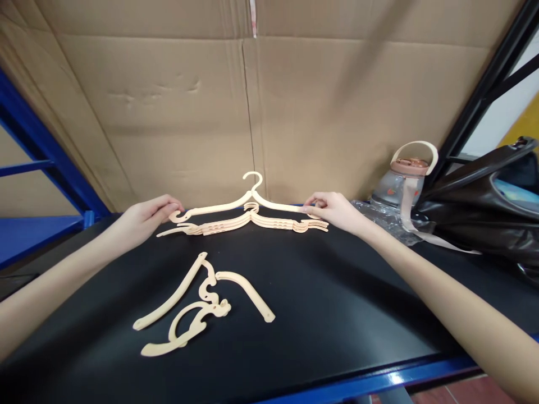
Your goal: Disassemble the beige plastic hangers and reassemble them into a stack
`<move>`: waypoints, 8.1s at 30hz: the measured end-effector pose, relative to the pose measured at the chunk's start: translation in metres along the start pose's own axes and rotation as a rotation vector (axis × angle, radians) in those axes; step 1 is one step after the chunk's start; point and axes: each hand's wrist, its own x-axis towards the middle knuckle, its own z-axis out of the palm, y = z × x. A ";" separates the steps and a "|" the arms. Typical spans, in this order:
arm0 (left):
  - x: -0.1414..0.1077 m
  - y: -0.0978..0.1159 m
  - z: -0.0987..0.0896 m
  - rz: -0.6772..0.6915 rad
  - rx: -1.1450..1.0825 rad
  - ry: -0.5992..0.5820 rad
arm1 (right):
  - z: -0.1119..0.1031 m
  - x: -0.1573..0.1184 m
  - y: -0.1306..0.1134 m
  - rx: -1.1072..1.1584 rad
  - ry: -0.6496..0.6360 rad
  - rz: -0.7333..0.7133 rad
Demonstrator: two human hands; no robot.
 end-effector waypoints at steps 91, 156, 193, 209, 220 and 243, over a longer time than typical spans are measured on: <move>-0.001 -0.049 0.033 -0.035 0.282 -0.161 | 0.036 -0.006 0.050 -0.189 -0.013 -0.027; 0.001 -0.039 0.045 0.086 -0.150 -0.100 | 0.044 -0.003 0.037 -0.350 0.080 -0.233; 0.005 -0.034 0.035 0.113 0.226 -0.146 | 0.044 0.003 0.033 -0.389 0.067 -0.162; 0.075 0.055 0.083 0.012 0.158 -0.391 | 0.087 0.072 -0.040 -0.638 -0.223 -0.225; 0.071 0.066 0.085 -0.039 0.162 -0.319 | 0.089 0.067 -0.036 -0.623 -0.198 -0.218; 0.035 0.034 -0.014 -0.068 0.188 -0.285 | 0.037 0.021 -0.041 -0.621 0.108 -0.334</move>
